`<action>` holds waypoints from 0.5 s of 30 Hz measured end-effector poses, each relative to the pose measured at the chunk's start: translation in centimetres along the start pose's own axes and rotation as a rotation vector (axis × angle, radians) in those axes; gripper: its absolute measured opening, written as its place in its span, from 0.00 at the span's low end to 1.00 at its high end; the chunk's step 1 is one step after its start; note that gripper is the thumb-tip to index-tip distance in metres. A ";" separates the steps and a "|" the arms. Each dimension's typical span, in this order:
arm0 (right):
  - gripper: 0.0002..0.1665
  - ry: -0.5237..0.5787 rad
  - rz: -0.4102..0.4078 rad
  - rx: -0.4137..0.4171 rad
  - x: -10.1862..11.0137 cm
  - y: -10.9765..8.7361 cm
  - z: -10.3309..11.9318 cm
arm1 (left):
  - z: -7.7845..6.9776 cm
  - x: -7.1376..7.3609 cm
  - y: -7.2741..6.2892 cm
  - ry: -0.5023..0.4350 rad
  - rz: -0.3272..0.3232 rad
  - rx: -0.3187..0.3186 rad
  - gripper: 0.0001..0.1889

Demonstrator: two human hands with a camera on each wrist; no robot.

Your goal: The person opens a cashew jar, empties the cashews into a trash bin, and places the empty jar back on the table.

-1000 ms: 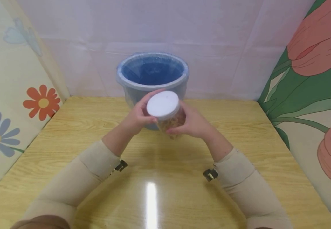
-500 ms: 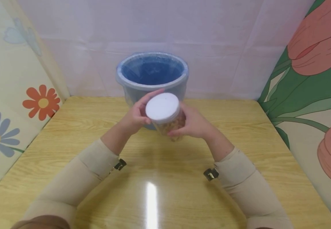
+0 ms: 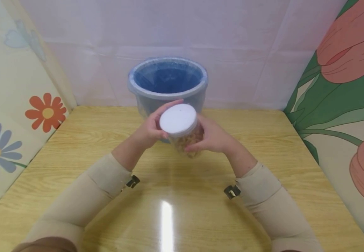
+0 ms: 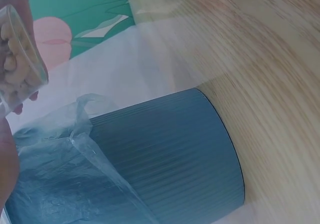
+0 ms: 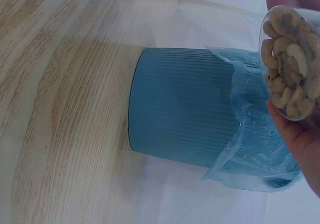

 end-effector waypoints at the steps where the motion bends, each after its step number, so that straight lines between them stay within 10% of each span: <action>1: 0.53 -0.001 -0.003 -0.002 0.0 0.0 0.0 | 0.0 0.0 0.0 0.001 -0.004 0.000 0.60; 15: 0.52 -0.016 -0.077 -0.082 0.4 0.2 -0.4 | -0.1 0.6 0.2 0.033 -0.071 0.007 0.58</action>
Point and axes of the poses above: each hand's wrist, its own y-axis towards the middle knuckle, its own x-axis out of the back of the hand, z = x × y, the point moved 10 cm from there along y, towards the middle knuckle, and after that the axes turned 8 degrees about x, right-handed, at the moved point
